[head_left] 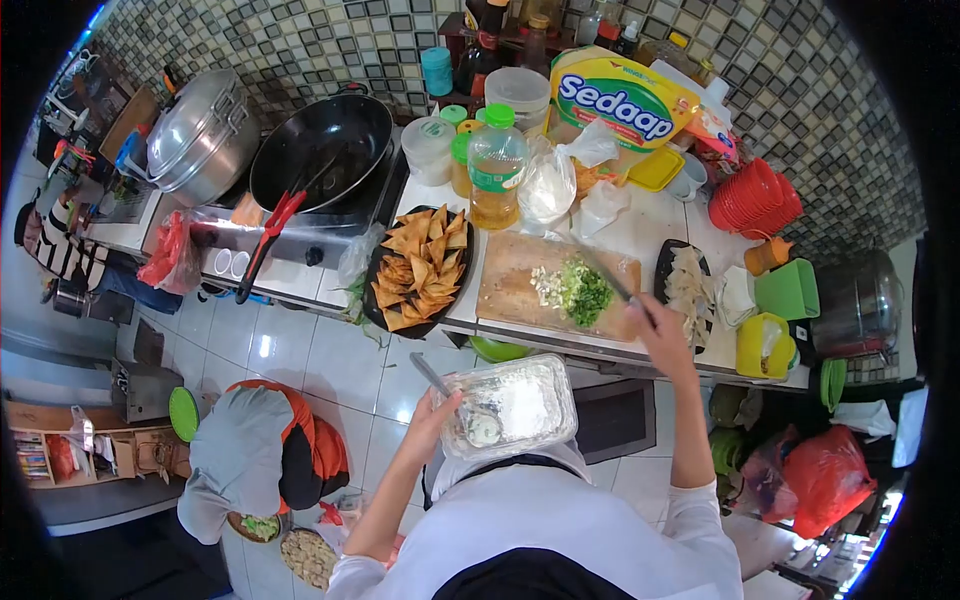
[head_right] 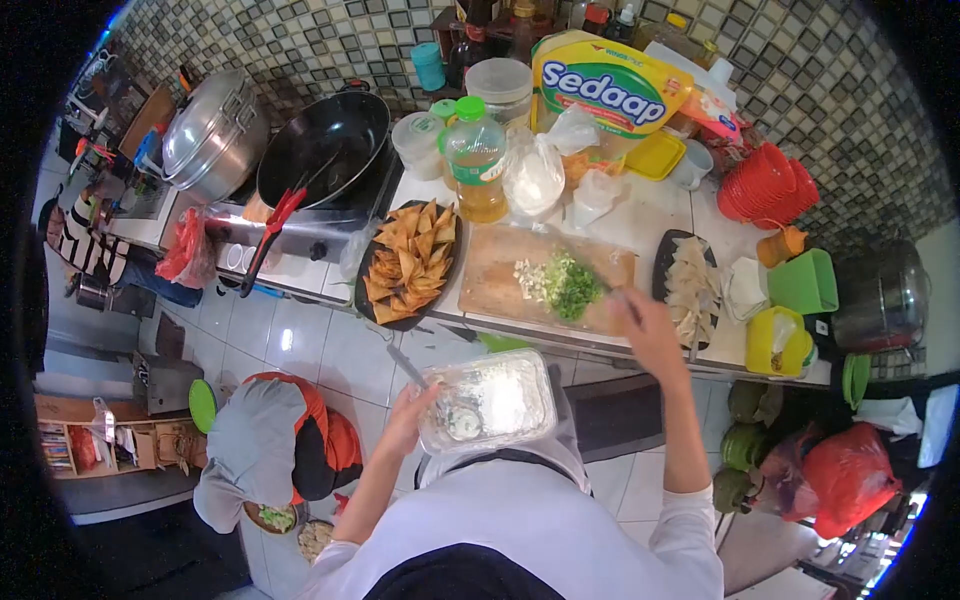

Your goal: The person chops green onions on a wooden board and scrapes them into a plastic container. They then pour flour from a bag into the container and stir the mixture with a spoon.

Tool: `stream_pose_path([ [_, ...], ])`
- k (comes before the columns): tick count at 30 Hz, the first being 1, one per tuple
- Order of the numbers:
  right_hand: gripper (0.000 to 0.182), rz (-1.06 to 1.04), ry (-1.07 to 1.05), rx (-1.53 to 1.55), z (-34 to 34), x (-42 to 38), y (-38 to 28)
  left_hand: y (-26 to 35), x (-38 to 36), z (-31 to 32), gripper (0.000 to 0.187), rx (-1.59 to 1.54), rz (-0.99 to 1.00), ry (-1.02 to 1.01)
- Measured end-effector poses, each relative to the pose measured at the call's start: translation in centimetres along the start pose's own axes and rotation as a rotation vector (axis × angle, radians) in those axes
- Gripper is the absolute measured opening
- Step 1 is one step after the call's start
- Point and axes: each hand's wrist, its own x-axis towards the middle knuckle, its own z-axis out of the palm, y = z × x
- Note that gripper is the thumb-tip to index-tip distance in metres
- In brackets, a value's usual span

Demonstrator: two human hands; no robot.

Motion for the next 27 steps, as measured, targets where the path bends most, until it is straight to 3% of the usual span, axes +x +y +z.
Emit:
stream_pose_path([
  [1,0.025,0.003,-0.004,-0.004,-0.5,-0.1,0.8,-0.9,0.1,0.0,0.048,-0.016,0.027,0.04],
  [3,0.029,0.027,0.229,-0.345,-1.1,-0.3,2.1,-1.9,0.0,0.5,0.048,-0.033,0.052,0.08],
  [6,0.031,0.124,0.193,-0.387,-1.1,-0.6,3.8,-2.9,0.1,2.1,0.048,-0.053,0.102,0.134],
  [10,0.029,0.038,0.221,-0.355,-0.6,-2.0,3.4,-3.8,0.5,3.6,0.049,-0.058,0.117,0.138],
  [12,0.027,0.148,0.094,-0.264,-0.9,-2.7,2.5,-4.7,1.0,3.8,0.05,-0.185,0.089,0.166],
  [22,0.022,0.097,0.149,-0.18,0.0,-4.2,3.4,-6.1,0.4,5.5,0.057,-0.348,0.047,0.148],
  [27,0.026,0.189,0.116,-0.172,0.2,-4.4,2.9,-5.7,0.3,7.1,0.056,-0.35,0.068,0.109],
])
